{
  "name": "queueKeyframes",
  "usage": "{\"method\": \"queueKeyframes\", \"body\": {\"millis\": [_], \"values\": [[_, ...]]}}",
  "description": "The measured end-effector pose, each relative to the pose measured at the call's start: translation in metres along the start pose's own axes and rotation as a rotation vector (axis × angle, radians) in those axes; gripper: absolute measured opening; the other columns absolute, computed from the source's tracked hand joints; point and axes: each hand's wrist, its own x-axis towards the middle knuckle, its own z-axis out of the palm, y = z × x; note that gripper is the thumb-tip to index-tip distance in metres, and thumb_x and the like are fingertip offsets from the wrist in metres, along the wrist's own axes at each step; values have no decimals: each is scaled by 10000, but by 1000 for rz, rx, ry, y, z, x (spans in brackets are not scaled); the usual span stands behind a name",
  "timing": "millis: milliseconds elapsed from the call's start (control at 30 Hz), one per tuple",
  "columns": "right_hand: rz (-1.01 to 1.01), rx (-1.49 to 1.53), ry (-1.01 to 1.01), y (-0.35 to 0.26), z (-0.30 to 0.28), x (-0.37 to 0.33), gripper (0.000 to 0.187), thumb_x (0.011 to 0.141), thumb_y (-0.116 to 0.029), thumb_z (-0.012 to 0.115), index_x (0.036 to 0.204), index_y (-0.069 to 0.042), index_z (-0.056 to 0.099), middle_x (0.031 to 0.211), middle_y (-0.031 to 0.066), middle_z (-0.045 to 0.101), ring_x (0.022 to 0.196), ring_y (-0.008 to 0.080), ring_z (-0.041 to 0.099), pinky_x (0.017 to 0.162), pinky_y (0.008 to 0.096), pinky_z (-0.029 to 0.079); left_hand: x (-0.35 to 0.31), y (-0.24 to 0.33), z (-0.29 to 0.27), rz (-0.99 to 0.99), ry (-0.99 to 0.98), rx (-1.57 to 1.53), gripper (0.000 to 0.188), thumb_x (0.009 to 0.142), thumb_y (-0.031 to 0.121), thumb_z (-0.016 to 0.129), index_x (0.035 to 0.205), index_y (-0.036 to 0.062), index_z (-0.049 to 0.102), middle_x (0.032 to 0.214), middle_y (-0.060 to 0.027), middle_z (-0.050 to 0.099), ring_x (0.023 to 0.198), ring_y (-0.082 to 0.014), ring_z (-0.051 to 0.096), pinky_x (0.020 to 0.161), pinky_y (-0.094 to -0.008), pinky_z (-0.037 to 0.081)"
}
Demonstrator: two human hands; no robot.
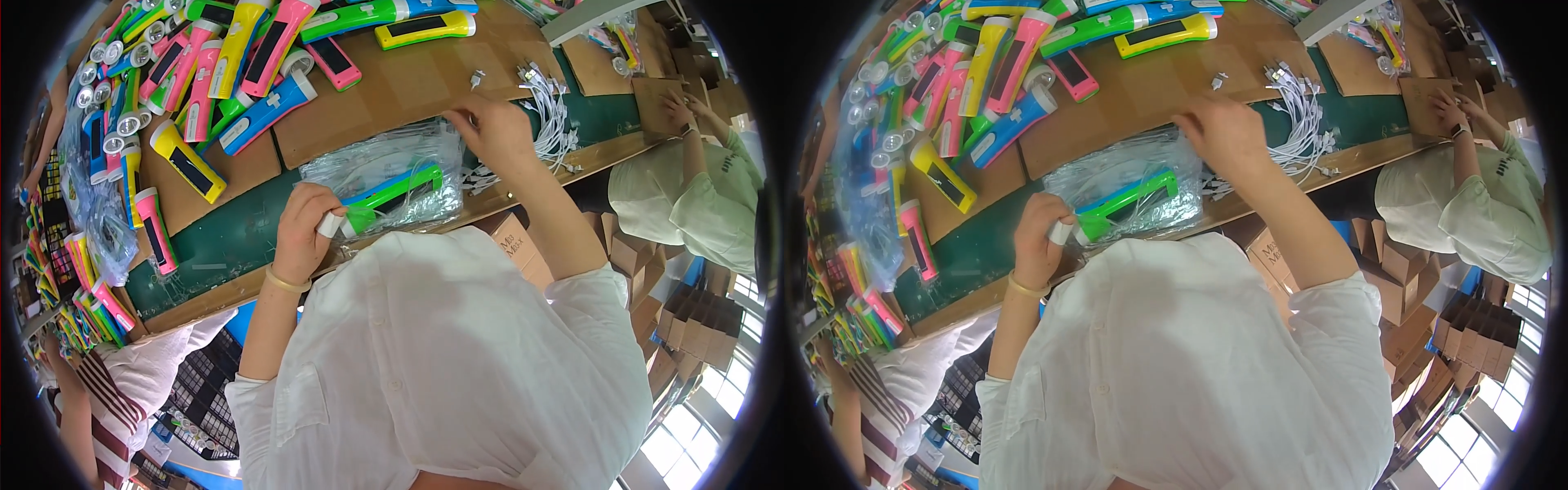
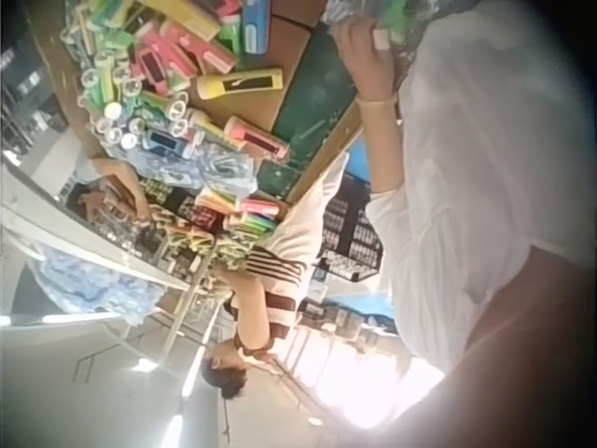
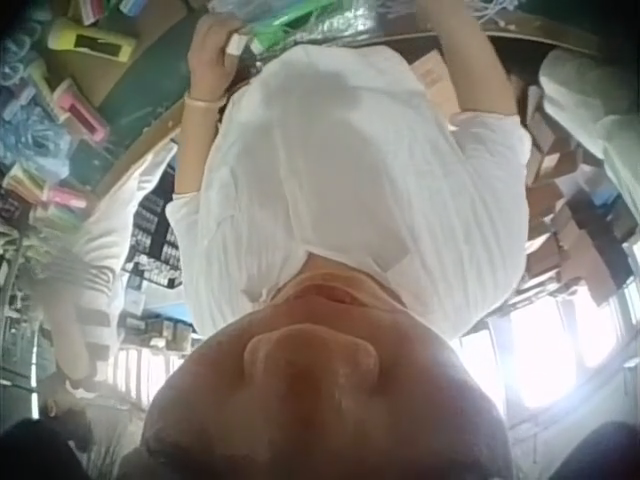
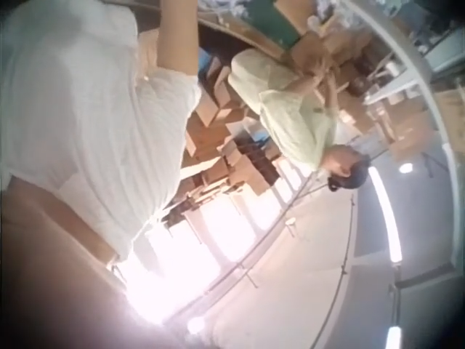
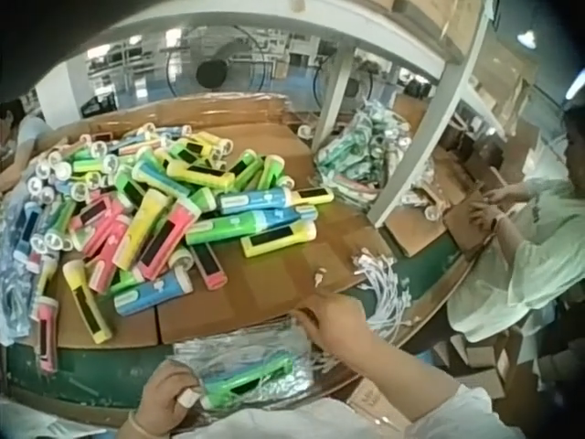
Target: Packaging flashlights and charging cables into small plastic bags.
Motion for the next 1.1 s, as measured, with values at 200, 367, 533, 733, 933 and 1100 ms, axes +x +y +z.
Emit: {"method": "queueKeyframes", "body": {"millis": [200,367,533,733,933,1100], "values": [[131,-338,-54,60,8,-27,186,884,-260,739,938,-83,734,893,121,723,796,342,701,717,434,554,4,4,-1,40,-30,58,188,788,5,758,924,18,630,983,-127,633,914,-332,622,784,-405,523],[270,587,-7,30,-71,-28,163,1052,-161,570,1087,-14,633,688,-12,563,570,26,461,498,208,335,-4,5,-4,22,-43,146,190,798,18,759,937,18,629,1067,-132,657,998,-348,645,835,-415,541],[-41,979,95,4,-101,-30,113,1028,-139,580,960,-58,620,695,-27,504,616,20,398,541,200,278,-6,8,-2,-51,-35,101,174,833,27,746,961,18,628,1137,-140,666,1039,-356,656,874,-407,552],[-94,1239,-265,-14,-37,-13,159,975,-115,585,829,-56,559,682,-4,529,606,67,447,551,230,336,-11,10,0,-85,-4,62,156,836,-10,720,961,19,633,1183,-153,673,1088,-354,645,907,-391,533],[67,940,-551,-5,4,-1,201,918,-101,630,752,-62,525,672,-40,490,614,39,409,537,225,313,-19,12,0,-172,78,2,178,854,3,731,1015,17,655,1148,-143,687,1032,-299,671,885,-360,538],[-114,673,-753,-42,0,17,187,913,-124,644,780,-32,548,672,-29,478,630,73,398,559,253,338,-24,18,-7,-586,146,-39,196,867,21,737,1052,-10,679,1012,-123,695,939,-216,679,825,-316,530]]}}
